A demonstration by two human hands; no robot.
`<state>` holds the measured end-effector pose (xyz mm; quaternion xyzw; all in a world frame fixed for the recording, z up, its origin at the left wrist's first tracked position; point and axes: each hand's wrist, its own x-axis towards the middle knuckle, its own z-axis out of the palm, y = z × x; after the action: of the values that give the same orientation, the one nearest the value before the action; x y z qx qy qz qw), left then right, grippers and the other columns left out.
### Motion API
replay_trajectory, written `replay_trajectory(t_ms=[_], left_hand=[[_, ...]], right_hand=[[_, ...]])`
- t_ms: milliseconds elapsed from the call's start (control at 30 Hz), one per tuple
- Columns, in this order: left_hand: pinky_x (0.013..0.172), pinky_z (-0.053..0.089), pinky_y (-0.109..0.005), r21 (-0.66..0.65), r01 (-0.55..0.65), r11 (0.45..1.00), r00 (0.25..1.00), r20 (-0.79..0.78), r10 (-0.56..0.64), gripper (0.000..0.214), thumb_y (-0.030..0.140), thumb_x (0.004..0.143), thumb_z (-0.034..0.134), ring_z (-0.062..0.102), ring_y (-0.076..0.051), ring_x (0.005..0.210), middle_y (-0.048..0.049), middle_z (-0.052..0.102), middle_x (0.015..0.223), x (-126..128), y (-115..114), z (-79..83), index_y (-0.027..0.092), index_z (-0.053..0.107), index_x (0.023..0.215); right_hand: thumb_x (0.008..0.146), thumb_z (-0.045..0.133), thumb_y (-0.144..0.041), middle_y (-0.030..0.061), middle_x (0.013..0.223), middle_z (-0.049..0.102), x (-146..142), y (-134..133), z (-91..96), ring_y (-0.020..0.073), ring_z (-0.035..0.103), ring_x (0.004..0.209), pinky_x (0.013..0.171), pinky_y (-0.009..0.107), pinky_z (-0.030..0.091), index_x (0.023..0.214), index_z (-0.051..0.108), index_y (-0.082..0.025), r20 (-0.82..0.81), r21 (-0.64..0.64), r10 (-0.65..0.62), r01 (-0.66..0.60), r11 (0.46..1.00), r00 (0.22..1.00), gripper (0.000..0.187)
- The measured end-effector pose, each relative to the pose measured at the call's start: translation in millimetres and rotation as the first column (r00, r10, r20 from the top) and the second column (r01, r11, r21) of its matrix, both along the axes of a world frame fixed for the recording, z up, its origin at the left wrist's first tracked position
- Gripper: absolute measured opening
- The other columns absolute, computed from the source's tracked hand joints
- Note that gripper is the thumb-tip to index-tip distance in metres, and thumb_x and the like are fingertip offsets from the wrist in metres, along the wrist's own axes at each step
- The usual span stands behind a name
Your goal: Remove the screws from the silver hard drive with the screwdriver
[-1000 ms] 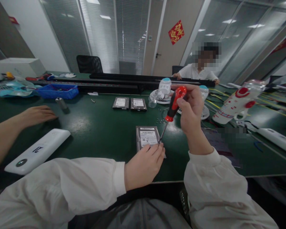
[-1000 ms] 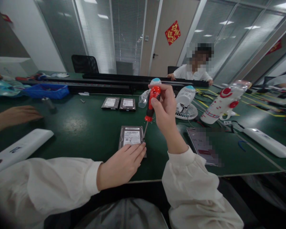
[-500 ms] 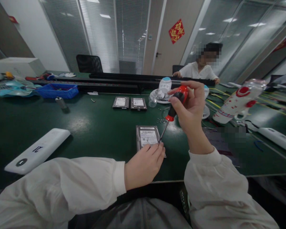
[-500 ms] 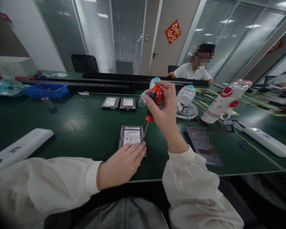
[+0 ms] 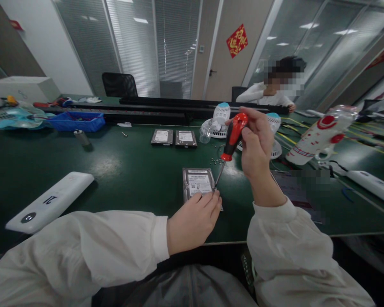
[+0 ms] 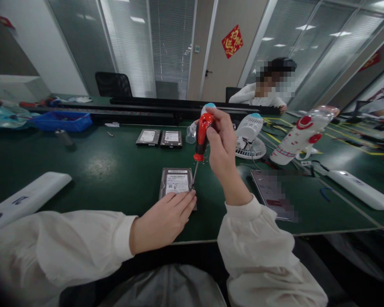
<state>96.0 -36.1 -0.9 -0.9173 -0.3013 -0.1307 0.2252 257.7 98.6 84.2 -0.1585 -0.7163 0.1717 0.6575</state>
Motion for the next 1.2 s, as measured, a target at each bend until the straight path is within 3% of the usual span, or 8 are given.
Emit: replay_trajectory(t_ms=[100, 300, 467, 600, 767, 900, 1033, 1200], left_hand=[[0.097, 0.041, -0.038, -0.001, -0.002, 1.000, 1.000, -0.007, 0.002, 0.049, 0.021, 0.099, 0.038, 0.051, -0.031, 0.128, -0.0235, 0.052, 0.145, -0.3, 0.1, 0.5, -0.004, 0.049, 0.140], [0.097, 0.041, -0.039, 0.003, -0.003, 1.000, 1.000, -0.001, 0.003, 0.050, 0.021, 0.098, 0.039, 0.051, -0.031, 0.128, -0.0235, 0.053, 0.144, -0.1, 1.2, -0.5, -0.004, 0.048, 0.141], [0.095, 0.042, -0.038, -0.001, 0.003, 1.000, 1.000, 0.006, -0.003, 0.050, 0.022, 0.098, 0.039, 0.052, -0.031, 0.126, -0.0228, 0.053, 0.144, 0.3, 0.9, -1.1, -0.003, 0.049, 0.140], [0.095, 0.042, -0.038, -0.005, 0.003, 1.000, 1.000, 0.004, -0.003, 0.050, 0.021, 0.098, 0.039, 0.052, -0.031, 0.126, -0.0230, 0.053, 0.144, 0.2, 0.7, -0.5, -0.003, 0.049, 0.140], [0.096, 0.042, -0.038, -0.009, -0.004, 1.000, 1.000, -0.007, 0.004, 0.050, 0.021, 0.098, 0.038, 0.051, -0.031, 0.127, -0.0234, 0.052, 0.145, 0.2, 0.0, 0.4, -0.003, 0.049, 0.140], [0.095, 0.042, -0.039, -0.016, 0.000, 1.000, 1.000, -0.007, 0.000, 0.050, 0.021, 0.098, 0.039, 0.052, -0.031, 0.127, -0.0237, 0.052, 0.145, -0.2, 0.0, 0.0, -0.004, 0.048, 0.140], [0.095, 0.042, -0.038, -0.026, -0.001, 1.000, 1.000, -0.002, 0.001, 0.049, 0.021, 0.099, 0.038, 0.052, -0.030, 0.126, -0.0235, 0.052, 0.145, 0.0, 0.5, -0.5, -0.003, 0.048, 0.140], [0.096, 0.042, -0.039, -0.024, -0.001, 1.000, 1.000, -0.015, 0.001, 0.050, 0.022, 0.099, 0.040, 0.051, -0.031, 0.127, -0.0240, 0.051, 0.146, 0.2, 1.0, 0.1, -0.004, 0.048, 0.141]], right_hand=[[0.093, 0.057, -0.042, 0.0014, 0.109, 0.068, -1.9, -1.0, 0.3, 0.0231, 0.069, 0.110, 0.092, 0.047, 0.059, 0.121, 0.054, -0.035, -0.019, -0.005, 0.060, -0.060, 0.998, 0.998, 0.029], [0.082, 0.075, -0.037, 0.0004, 0.102, 0.068, -1.7, 0.5, -0.2, 0.0199, 0.070, 0.098, 0.084, 0.041, 0.060, 0.113, 0.049, -0.033, 0.056, 0.034, -0.028, 0.027, 0.999, 0.998, 0.040], [0.089, 0.064, -0.038, 0.0031, 0.111, 0.070, -1.1, 1.8, -1.9, 0.0233, 0.066, 0.117, 0.094, 0.047, 0.060, 0.112, 0.053, -0.031, 0.012, -0.014, 0.048, -0.048, 0.999, 0.999, 0.026], [0.092, 0.058, -0.044, 0.0029, 0.124, 0.063, -0.7, 0.0, -2.3, 0.0247, 0.059, 0.127, 0.102, 0.051, 0.056, 0.121, 0.050, -0.035, -0.001, -0.058, 0.092, -0.092, 0.994, 0.996, 0.032], [0.082, 0.071, -0.049, 0.0021, 0.112, 0.060, -2.1, 1.2, -0.2, 0.0226, 0.064, 0.109, 0.095, 0.047, 0.058, 0.119, 0.052, -0.037, 0.079, 0.051, -0.060, 0.057, 0.997, 0.995, 0.044], [0.076, 0.078, -0.045, 0.0023, 0.113, 0.056, -2.8, 3.6, 1.2, 0.0214, 0.061, 0.106, 0.091, 0.044, 0.058, 0.114, 0.057, -0.035, 0.044, 0.165, -0.162, 0.152, 0.975, 0.986, 0.044], [0.083, 0.071, -0.045, 0.0028, 0.112, 0.059, -2.4, -0.1, 1.6, 0.0215, 0.065, 0.099, 0.091, 0.046, 0.058, 0.120, 0.056, -0.037, 0.080, 0.092, -0.096, 0.089, 0.992, 0.992, 0.041], [0.091, 0.053, -0.055, 0.0041, 0.125, 0.062, -2.4, -4.4, 1.6, 0.0257, 0.064, 0.116, 0.089, 0.048, 0.059, 0.127, 0.052, -0.037, 0.093, -0.022, 0.011, -0.009, 1.000, 0.996, 0.040]])
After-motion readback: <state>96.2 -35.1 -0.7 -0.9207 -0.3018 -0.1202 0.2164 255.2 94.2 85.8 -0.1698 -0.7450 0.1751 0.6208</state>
